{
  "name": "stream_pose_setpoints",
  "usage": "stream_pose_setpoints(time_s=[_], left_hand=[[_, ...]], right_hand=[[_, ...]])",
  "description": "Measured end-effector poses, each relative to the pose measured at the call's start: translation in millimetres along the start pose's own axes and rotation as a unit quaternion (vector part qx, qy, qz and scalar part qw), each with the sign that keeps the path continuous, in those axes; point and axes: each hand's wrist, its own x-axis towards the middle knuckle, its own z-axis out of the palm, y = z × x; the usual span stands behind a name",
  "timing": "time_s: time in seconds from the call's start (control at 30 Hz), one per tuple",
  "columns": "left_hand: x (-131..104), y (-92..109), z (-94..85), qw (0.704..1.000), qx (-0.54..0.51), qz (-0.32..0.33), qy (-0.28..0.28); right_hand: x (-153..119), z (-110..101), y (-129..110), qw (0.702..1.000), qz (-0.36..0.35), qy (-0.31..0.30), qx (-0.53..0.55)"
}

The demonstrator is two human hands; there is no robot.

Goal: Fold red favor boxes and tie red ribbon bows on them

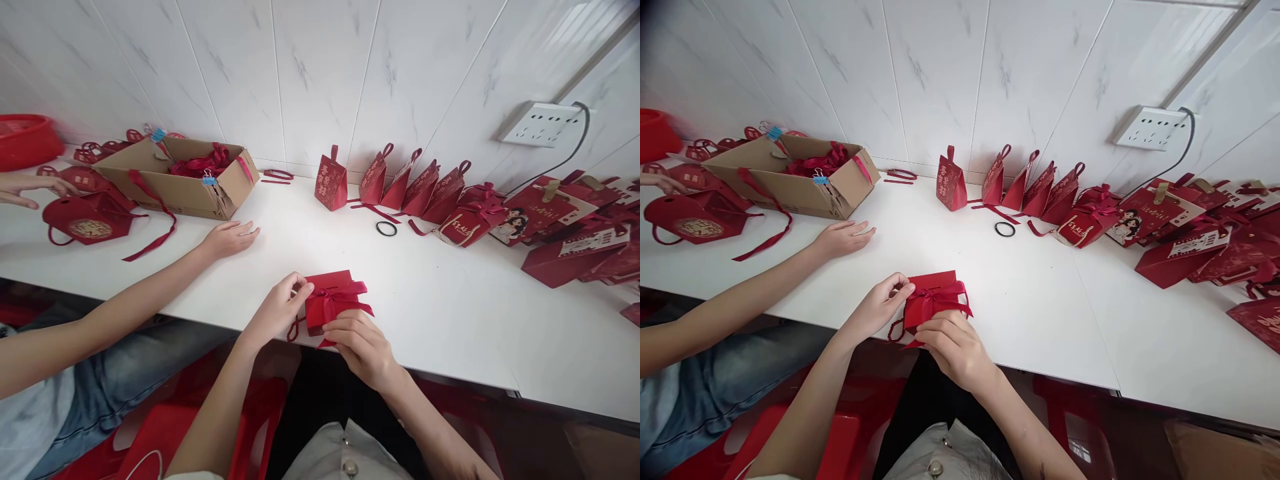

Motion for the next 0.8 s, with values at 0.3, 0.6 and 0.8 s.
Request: stream_pose_setpoints(time_s=[0.3, 0.6, 0.8], left_hand=[[-1.8, 12.5, 19.9, 0.981, 0.149, 0.009, 0.122], [-1.9, 17.4, 23.0, 0.966, 0.194, 0.073, 0.152], [2.5, 22.8, 24.3, 0.968, 0.18, 0.166, 0.045]], right_hand=[[-14.2, -10.1, -2.5, 0.996, -0.029, -0.028, -0.074], [-7.3, -51.0, 5.7, 0.97, 0.208, 0.061, -0.106], [-3.6, -44.6, 11.0, 0.975, 0.207, -0.013, -0.086]])
